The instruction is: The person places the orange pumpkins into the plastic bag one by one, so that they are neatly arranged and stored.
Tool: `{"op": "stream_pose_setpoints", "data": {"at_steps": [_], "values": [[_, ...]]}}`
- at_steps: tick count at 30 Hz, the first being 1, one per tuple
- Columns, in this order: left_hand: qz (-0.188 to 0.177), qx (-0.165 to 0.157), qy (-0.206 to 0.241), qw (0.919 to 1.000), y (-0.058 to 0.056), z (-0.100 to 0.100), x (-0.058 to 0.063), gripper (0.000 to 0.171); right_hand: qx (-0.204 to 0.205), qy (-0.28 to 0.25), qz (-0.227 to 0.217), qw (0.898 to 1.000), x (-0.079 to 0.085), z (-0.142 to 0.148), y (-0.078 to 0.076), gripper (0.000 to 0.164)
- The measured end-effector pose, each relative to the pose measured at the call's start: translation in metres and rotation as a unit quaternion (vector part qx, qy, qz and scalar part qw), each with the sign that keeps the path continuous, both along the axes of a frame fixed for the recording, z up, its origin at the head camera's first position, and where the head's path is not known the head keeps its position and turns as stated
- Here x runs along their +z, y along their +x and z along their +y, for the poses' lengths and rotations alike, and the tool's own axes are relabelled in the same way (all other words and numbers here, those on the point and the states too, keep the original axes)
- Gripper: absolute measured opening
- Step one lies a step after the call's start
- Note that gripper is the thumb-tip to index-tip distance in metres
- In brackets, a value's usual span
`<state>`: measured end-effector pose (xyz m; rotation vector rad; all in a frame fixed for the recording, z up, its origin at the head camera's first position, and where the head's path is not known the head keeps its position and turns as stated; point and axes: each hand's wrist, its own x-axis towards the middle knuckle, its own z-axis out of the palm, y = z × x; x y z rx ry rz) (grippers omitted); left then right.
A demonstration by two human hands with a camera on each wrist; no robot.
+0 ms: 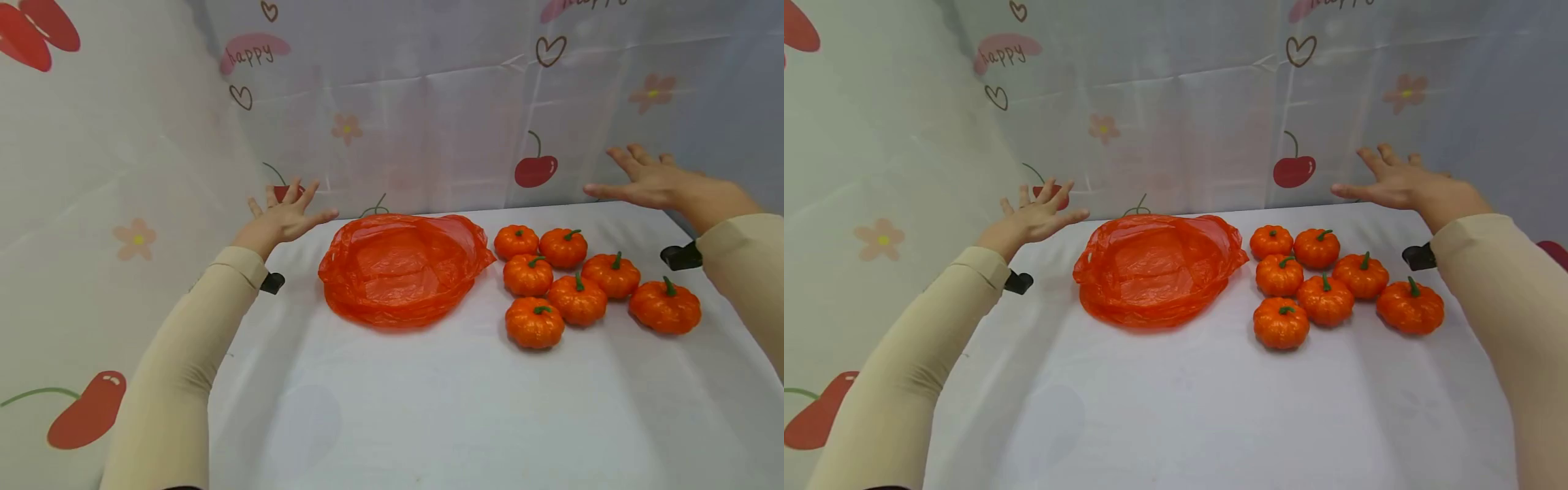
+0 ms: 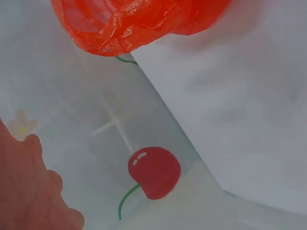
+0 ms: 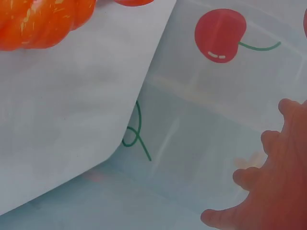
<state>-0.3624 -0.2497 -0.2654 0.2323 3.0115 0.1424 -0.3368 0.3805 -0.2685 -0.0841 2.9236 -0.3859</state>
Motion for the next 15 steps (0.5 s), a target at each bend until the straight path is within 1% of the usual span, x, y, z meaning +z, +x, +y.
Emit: {"op": "stream_pose_setpoints", "data": {"at_steps": [4, 7, 11, 15], "values": [[0.013, -0.01, 0.012, 0.9998, 0.0, -0.001, 0.001, 0.103, 0.005, -0.011, 0.009, 1.0, 0.002, -0.001, 0.002, 0.11], [0.016, -0.015, 0.034, 0.9992, -0.001, -0.003, 0.0, 0.105, 0.017, -0.025, 0.018, 0.999, 0.003, -0.004, 0.005, 0.109], [0.016, -0.023, 0.089, 0.9956, 0.002, -0.006, -0.004, 0.107, 0.03, -0.04, 0.04, 0.998, 0.004, -0.007, 0.012, 0.106], [0.018, -0.028, 0.137, 0.99, 0.01, -0.012, -0.013, 0.102, 0.051, -0.067, 0.073, 0.994, 0.0, -0.013, 0.022, 0.102]]}}
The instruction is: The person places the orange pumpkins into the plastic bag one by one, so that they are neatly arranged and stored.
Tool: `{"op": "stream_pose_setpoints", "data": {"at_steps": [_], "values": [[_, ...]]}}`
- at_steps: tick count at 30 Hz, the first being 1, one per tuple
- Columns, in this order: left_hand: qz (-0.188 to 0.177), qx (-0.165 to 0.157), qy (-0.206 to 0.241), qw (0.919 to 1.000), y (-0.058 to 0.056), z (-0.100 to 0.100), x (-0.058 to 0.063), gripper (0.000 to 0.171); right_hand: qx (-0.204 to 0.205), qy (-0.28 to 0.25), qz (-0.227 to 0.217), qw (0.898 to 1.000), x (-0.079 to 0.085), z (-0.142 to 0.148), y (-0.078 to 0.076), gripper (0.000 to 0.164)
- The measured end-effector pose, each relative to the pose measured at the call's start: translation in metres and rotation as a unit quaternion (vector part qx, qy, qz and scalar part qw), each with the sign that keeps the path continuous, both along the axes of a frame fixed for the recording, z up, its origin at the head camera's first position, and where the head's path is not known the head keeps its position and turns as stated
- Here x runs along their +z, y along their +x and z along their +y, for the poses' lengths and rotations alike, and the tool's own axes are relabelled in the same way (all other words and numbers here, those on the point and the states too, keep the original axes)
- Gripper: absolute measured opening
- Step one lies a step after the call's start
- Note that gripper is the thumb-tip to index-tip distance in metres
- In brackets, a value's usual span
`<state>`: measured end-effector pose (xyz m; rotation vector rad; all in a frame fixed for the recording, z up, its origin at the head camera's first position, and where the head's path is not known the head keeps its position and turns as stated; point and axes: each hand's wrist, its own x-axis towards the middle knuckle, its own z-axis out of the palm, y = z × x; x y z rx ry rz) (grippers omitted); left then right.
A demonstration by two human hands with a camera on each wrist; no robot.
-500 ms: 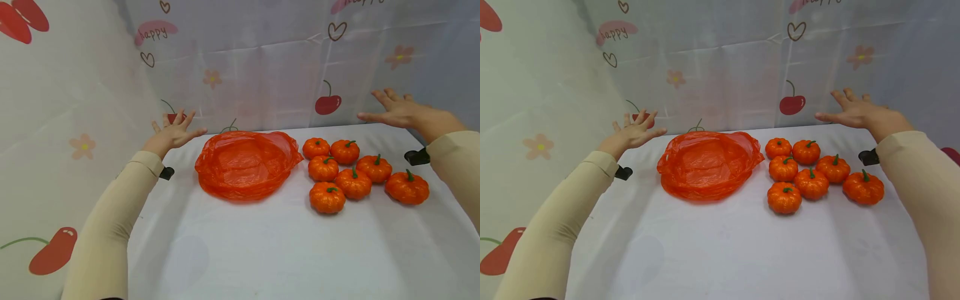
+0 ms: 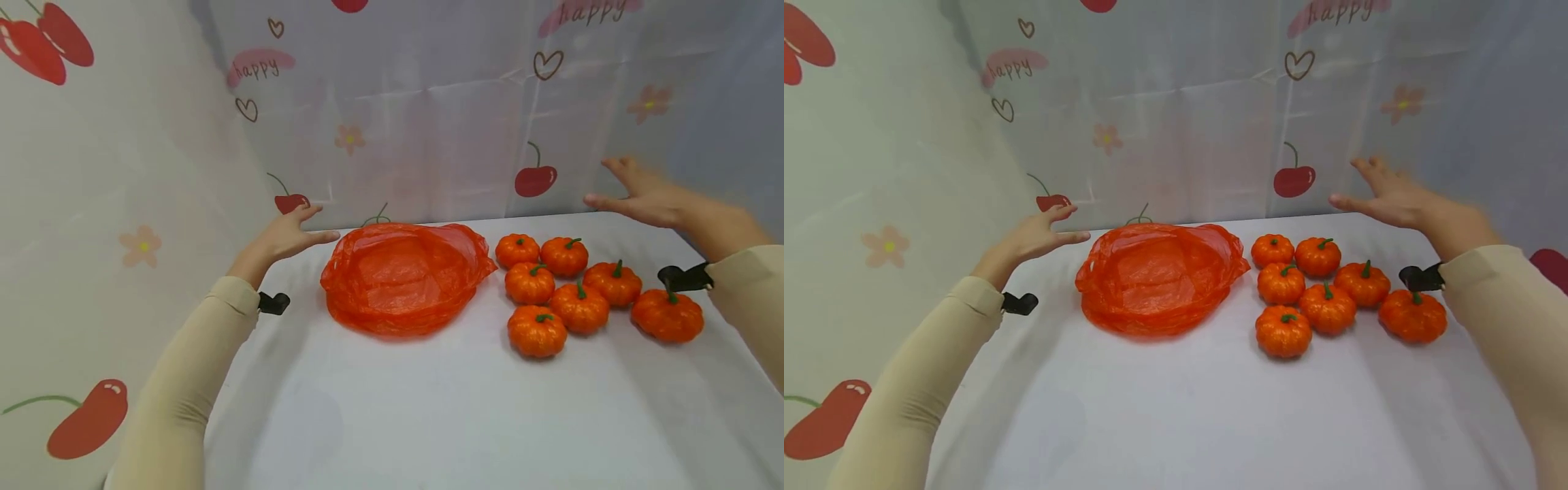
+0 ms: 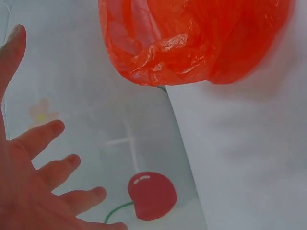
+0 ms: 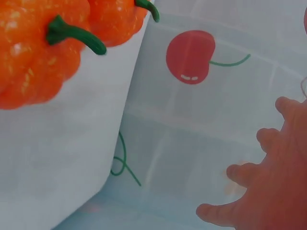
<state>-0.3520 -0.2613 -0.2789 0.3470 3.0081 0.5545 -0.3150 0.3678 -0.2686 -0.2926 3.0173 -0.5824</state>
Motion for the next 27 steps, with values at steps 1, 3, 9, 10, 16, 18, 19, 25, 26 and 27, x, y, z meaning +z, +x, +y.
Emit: {"op": "stream_pose_setpoints", "data": {"at_steps": [1, 3, 9, 10, 16, 18, 19, 25, 26, 27], "values": [[0.001, 0.0, 0.013, 0.9999, 0.003, -0.001, -0.003, 0.1, 0.006, -0.009, 0.004, 1.0, -0.003, -0.001, 0.002, 0.101], [0.01, 0.006, 0.035, 0.9993, 0.008, -0.003, -0.009, 0.096, 0.014, -0.023, 0.003, 1.0, -0.008, -0.001, 0.006, 0.099], [0.017, 0.036, 0.165, 0.9855, 0.021, -0.004, -0.018, 0.086, 0.026, -0.063, -0.017, 0.998, -0.018, 0.002, 0.02, 0.094], [0.019, 0.041, 0.19, 0.9808, 0.023, -0.003, -0.019, 0.084, 0.026, -0.07, -0.02, 0.997, -0.018, 0.002, 0.022, 0.093], [0.035, 0.062, 0.28, 0.9575, 0.028, -0.003, -0.024, 0.072, 0.022, -0.112, -0.034, 0.993, -0.021, 0.003, 0.037, 0.085], [0.036, 0.064, 0.288, 0.9549, 0.03, -0.004, -0.028, 0.071, 0.025, -0.13, -0.039, 0.99, -0.024, 0.004, 0.041, 0.083], [0.037, 0.064, 0.291, 0.954, 0.03, -0.005, -0.031, 0.072, 0.027, -0.136, -0.042, 0.989, -0.025, 0.005, 0.043, 0.082], [0.044, 0.061, 0.333, 0.94, 0.029, -0.011, -0.047, 0.073, 0.031, -0.16, -0.041, 0.986, -0.035, 0.008, 0.052, 0.08], [0.043, 0.058, 0.344, 0.9361, 0.028, -0.012, -0.05, 0.073, 0.031, -0.161, -0.04, 0.986, -0.036, 0.009, 0.053, 0.08], [0.038, 0.058, 0.356, 0.932, 0.028, -0.013, -0.052, 0.074, 0.029, -0.161, -0.04, 0.986, -0.037, 0.009, 0.055, 0.08]]}}
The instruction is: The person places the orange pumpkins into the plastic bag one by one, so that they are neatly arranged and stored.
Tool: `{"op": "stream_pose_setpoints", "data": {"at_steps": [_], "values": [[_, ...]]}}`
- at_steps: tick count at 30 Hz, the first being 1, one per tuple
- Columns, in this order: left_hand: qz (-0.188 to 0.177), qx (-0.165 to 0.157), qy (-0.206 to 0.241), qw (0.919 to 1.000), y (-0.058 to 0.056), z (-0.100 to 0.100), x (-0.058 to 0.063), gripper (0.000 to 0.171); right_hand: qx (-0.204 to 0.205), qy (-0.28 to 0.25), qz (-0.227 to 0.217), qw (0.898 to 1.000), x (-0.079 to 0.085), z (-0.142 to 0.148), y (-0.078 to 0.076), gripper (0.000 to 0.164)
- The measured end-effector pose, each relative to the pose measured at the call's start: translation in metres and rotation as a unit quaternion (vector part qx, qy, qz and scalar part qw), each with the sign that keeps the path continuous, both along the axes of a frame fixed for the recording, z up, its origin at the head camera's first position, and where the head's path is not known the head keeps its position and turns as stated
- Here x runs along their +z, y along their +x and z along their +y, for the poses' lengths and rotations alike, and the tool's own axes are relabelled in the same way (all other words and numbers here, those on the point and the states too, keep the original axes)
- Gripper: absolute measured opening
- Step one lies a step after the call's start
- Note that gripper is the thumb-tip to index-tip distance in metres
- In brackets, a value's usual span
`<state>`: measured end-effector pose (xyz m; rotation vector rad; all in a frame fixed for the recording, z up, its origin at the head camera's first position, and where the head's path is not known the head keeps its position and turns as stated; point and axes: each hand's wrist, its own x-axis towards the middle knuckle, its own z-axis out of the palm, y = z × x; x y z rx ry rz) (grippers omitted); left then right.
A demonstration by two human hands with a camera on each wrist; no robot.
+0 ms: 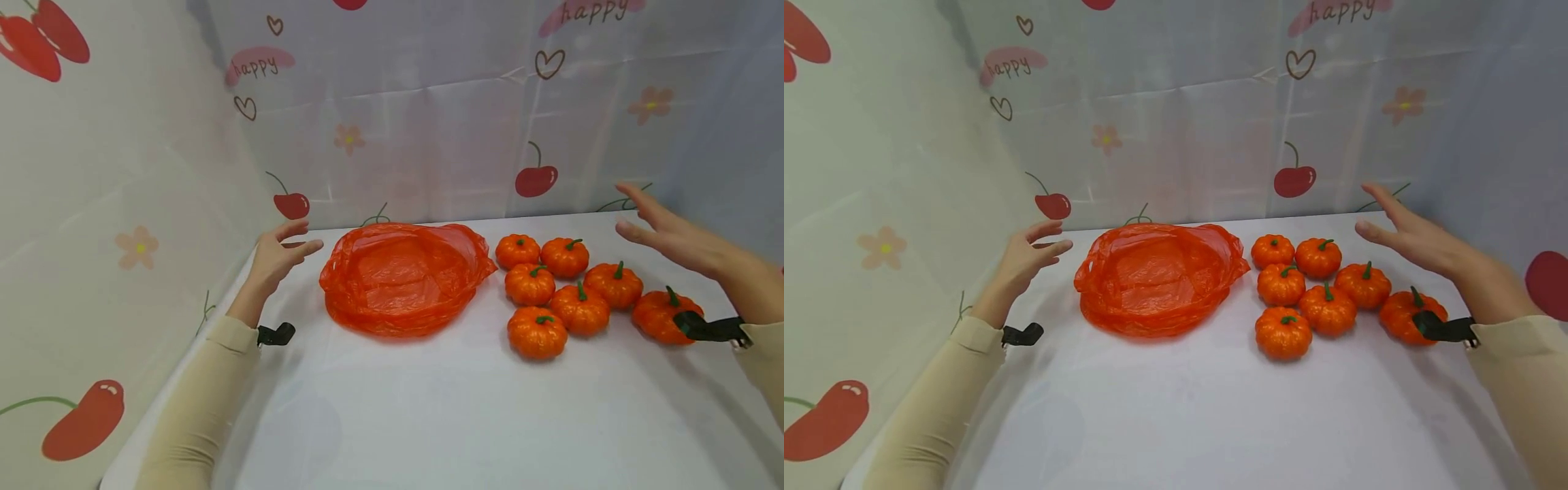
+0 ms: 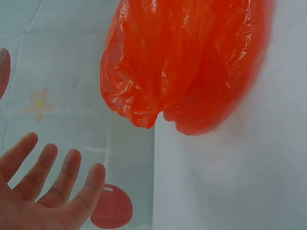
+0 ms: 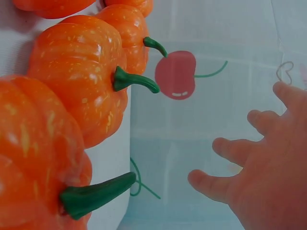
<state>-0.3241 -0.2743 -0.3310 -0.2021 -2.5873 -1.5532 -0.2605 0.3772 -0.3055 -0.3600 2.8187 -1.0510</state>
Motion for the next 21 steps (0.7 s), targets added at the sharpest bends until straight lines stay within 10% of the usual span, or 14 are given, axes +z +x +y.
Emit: {"op": "stream_pose_setpoints", "data": {"at_steps": [21], "values": [[-0.082, 0.01, 0.112, 0.9903, -0.007, 0.0, -0.043, 0.077, -0.008, -0.035, 0.031, 0.999, -0.029, 0.013, 0.026, 0.086]]}}
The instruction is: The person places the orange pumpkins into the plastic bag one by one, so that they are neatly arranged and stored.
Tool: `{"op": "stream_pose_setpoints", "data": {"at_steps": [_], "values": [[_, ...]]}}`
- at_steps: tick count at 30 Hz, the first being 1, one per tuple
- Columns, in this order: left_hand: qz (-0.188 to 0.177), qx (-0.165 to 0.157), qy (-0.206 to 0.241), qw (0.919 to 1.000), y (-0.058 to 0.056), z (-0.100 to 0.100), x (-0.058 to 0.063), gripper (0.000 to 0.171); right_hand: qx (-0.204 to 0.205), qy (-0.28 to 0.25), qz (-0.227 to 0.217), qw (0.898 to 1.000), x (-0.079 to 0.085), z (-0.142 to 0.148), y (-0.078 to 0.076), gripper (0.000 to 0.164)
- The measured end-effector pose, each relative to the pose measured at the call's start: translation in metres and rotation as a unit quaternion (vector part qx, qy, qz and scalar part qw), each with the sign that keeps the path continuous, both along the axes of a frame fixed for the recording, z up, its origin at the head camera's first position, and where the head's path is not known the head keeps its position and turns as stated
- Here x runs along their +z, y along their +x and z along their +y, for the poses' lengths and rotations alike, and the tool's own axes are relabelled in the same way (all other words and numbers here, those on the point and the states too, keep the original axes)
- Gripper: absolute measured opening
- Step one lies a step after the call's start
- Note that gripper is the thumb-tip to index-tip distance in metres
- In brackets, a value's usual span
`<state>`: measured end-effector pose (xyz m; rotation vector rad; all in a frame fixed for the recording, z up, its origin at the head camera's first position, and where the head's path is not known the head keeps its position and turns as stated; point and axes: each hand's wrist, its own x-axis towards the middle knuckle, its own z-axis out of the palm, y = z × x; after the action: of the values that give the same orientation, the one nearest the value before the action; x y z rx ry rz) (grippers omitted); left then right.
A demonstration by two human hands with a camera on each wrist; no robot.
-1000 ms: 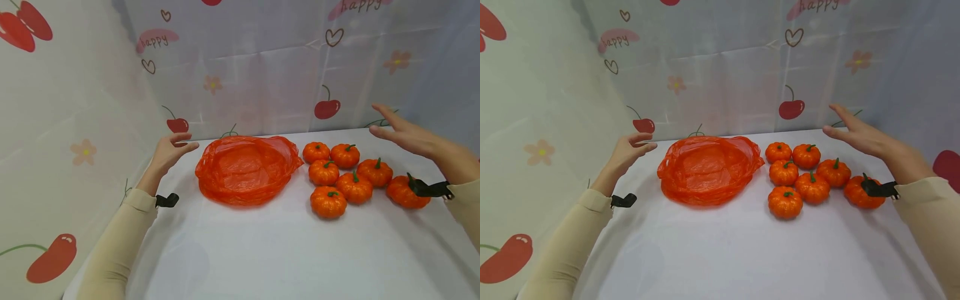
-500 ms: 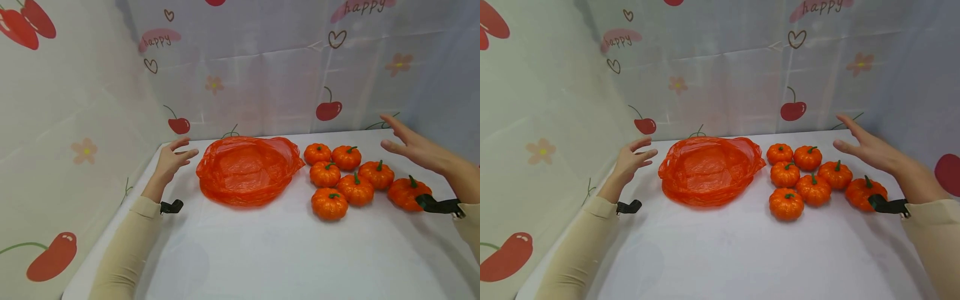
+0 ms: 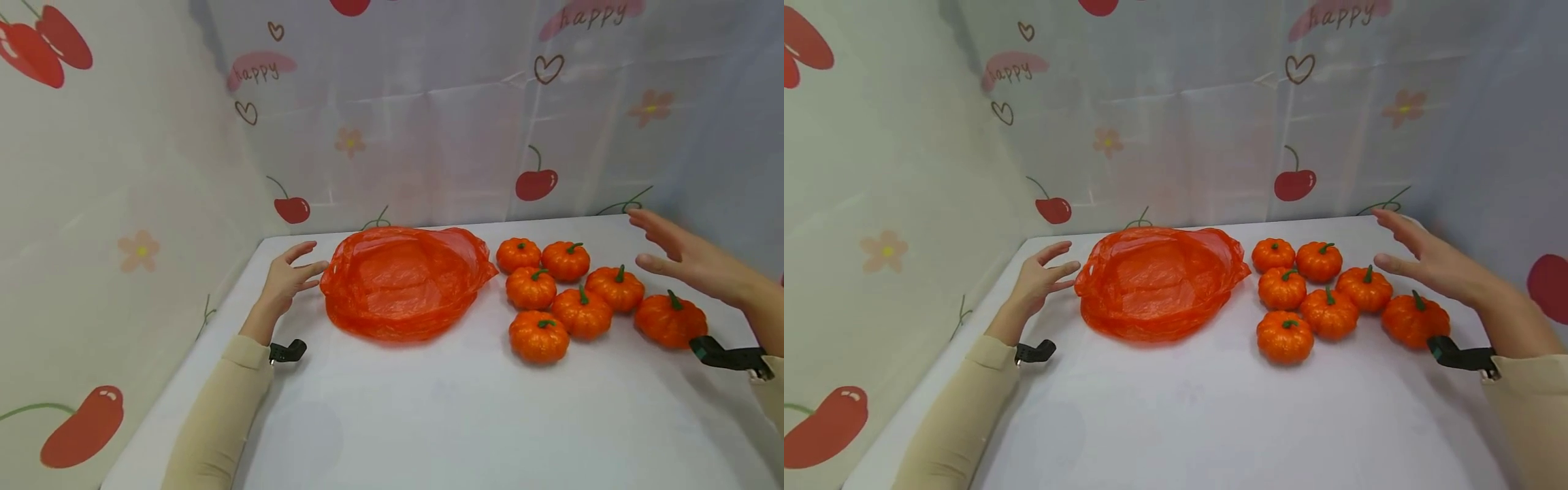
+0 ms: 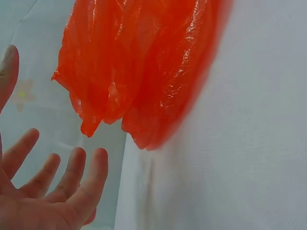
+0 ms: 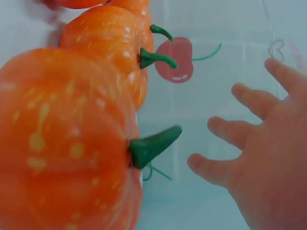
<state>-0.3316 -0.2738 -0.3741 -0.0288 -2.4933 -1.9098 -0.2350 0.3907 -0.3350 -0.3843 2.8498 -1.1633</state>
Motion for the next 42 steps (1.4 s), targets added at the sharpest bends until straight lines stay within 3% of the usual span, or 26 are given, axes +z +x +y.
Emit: {"op": "stream_pose_setpoints", "data": {"at_steps": [5, 14, 24, 32, 38, 42], "values": [[-0.006, 0.003, -0.006, 1.0, -0.002, 0.001, -0.009, 0.077, 0.006, -0.033, 0.007, 0.999, -0.016, 0.013, 0.005, 0.08], [-0.042, -0.026, 0.002, 0.9988, -0.003, 0.001, -0.024, 0.078, 0.012, -0.013, 0.025, 1.0, -0.037, 0.037, 0.008, 0.086], [-0.054, -0.046, -0.001, 0.9975, -0.001, 0.001, -0.032, 0.08, 0.043, -0.04, -0.025, 0.998, -0.061, 0.054, 0.006, 0.085], [-0.057, -0.036, 0.008, 0.9977, -0.002, 0.004, -0.032, 0.071, 0.067, -0.05, -0.046, 0.995, -0.075, 0.067, 0.006, 0.081], [-0.064, -0.029, 0.02, 0.9973, 0.0, 0.006, -0.034, 0.067, 0.075, -0.113, -0.09, 0.987, -0.085, 0.075, 0.011, 0.075], [-0.066, -0.025, 0.026, 0.9971, -0.001, 0.007, -0.034, 0.063, 0.074, -0.108, -0.12, 0.984, -0.089, 0.081, 0.013, 0.071]]}}
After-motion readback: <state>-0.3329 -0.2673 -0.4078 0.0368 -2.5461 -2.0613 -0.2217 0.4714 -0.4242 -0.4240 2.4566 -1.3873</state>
